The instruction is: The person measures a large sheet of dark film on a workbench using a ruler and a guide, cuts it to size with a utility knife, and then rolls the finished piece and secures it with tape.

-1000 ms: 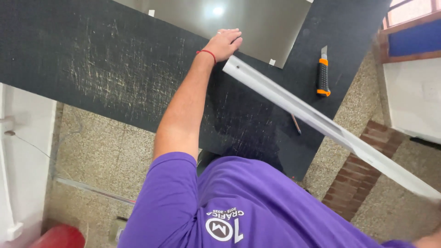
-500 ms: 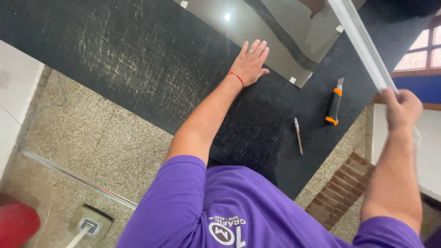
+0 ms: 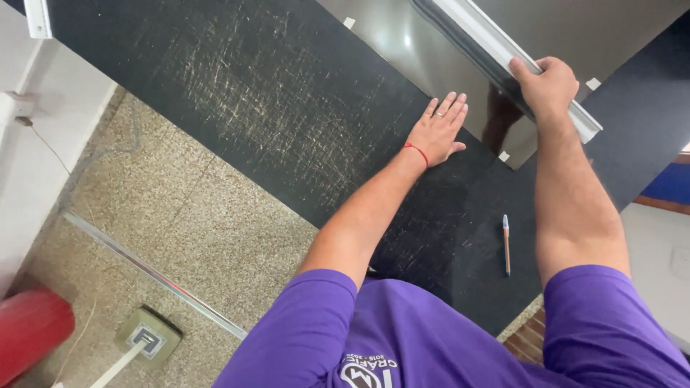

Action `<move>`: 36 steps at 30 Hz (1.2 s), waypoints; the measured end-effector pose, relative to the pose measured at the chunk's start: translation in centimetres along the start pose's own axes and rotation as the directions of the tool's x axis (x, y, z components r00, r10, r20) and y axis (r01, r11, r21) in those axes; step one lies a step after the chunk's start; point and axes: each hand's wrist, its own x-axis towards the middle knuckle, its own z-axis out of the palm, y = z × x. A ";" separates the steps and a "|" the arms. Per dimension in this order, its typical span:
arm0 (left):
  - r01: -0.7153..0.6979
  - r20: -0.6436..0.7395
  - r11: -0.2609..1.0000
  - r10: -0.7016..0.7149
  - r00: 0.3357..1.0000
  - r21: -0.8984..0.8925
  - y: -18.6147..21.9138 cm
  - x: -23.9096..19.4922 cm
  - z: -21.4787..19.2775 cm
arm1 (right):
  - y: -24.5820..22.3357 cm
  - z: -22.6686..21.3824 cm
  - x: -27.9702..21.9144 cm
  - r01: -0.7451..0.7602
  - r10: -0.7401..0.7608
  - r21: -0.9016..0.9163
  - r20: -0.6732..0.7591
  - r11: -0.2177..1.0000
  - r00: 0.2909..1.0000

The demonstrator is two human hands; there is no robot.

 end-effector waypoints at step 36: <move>0.645 -0.025 0.432 -0.841 0.540 -0.631 -4.2 -69.1 23.3 | -21.2 8.5 -48.6 0.778 -0.824 0.275 0.131 0.565 0.551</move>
